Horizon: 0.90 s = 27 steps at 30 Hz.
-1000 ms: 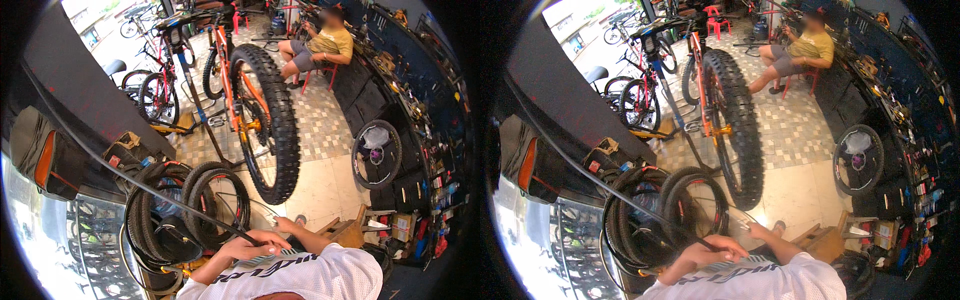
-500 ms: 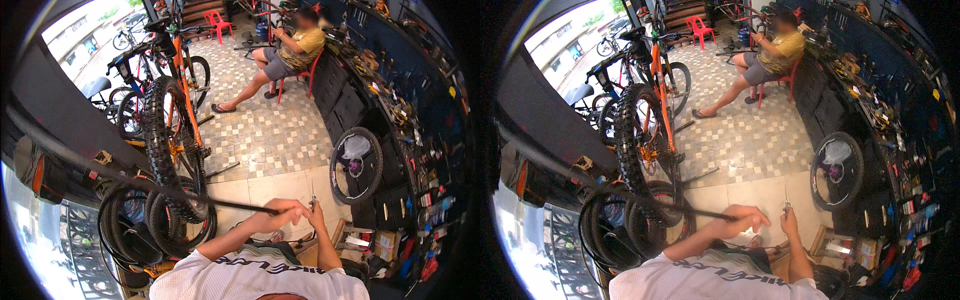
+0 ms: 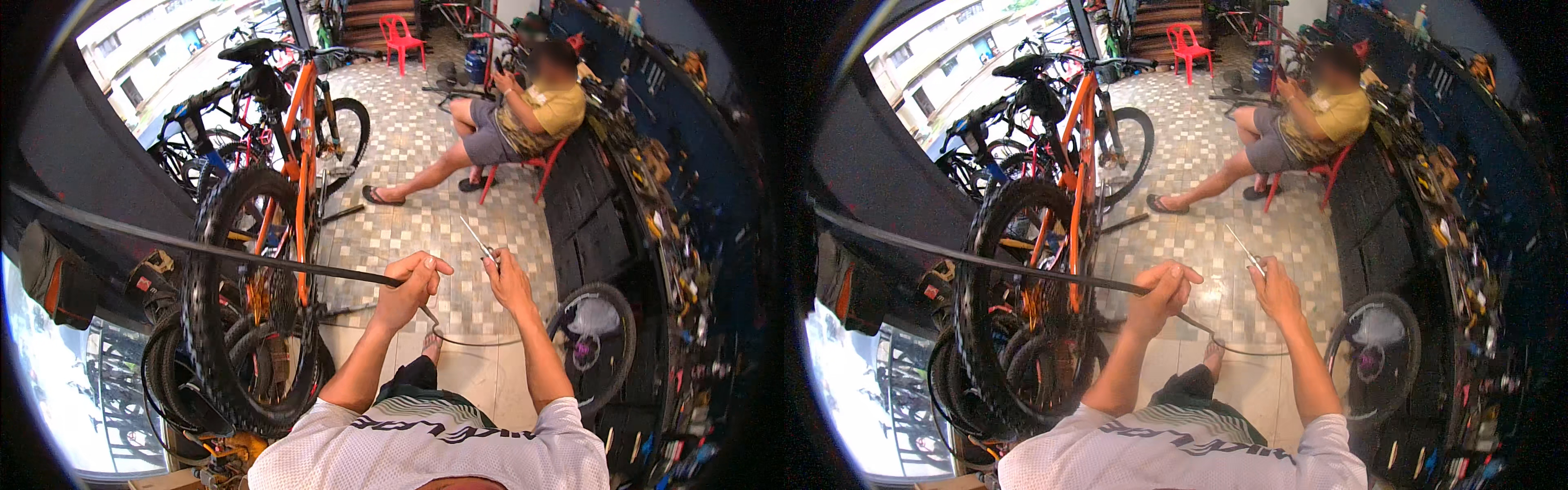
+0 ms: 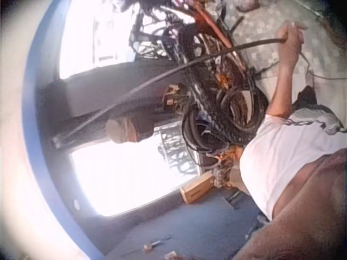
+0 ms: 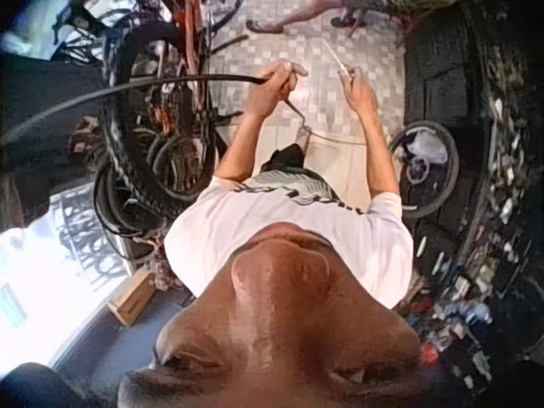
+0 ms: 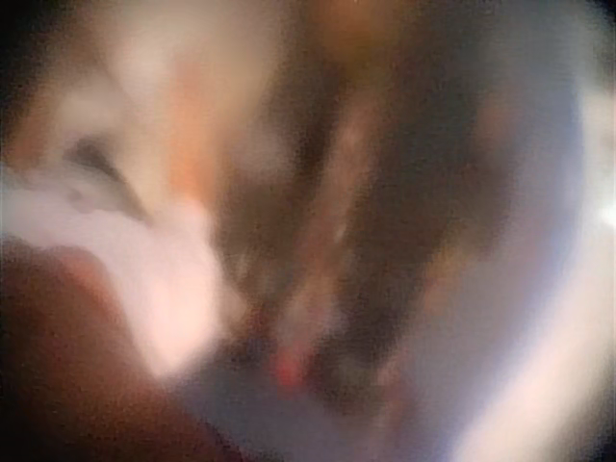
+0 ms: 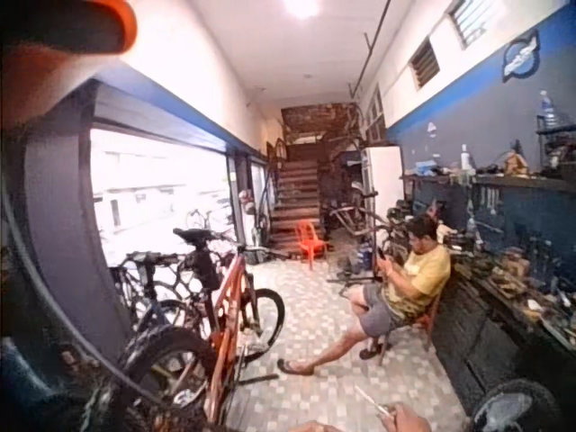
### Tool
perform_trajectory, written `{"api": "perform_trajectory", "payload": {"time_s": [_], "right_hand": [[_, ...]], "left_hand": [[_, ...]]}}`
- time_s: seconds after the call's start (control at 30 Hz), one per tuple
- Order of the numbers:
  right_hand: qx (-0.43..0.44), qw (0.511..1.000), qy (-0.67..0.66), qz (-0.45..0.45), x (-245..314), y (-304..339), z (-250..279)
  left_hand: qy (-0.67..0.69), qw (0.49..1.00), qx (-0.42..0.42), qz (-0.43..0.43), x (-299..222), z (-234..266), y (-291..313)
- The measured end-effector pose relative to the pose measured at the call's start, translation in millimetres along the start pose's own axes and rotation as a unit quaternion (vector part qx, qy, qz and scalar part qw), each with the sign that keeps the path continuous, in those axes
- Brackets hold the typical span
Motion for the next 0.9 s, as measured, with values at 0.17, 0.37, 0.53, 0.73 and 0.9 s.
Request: {"api": "perform_trajectory", "payload": {"time_s": [0.17, 0.37, 0.53, 0.73, 0.9], "right_hand": [[0.000, 0.996, 0.033, 0.077, 12.1, -125.7, 31.8], [-0.027, 0.988, 0.029, 0.146, 5.8, -261.6, 64.5], [0.007, 0.977, 0.003, 0.215, 15.8, -402.3, 76.4], [0.127, 0.946, -0.054, 0.292, 63.7, -561.8, 75.3], [0.146, 0.890, -0.049, 0.429, 133.6, -671.7, 69.7]], "left_hand": [[-0.028, 0.999, -0.007, -0.035, -30.7, 18.8, -114.3], [-0.046, 0.996, -0.031, -0.075, -53.4, 28.5, -218.1], [-0.048, 0.986, -0.124, -0.098, -54.5, 62.9, -281.8], [-0.032, 0.941, -0.277, -0.191, -70.3, 101.1, -363.2], [0.028, 0.906, -0.337, -0.255, -86.1, 119.8, -428.8]]}}
Point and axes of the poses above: each hand's wrist, its own y-axis away from the middle knuckle, its own z-axis out of the back of the hand, x = y × z, the point moved 7 cm from there along -y, towards the middle knuckle
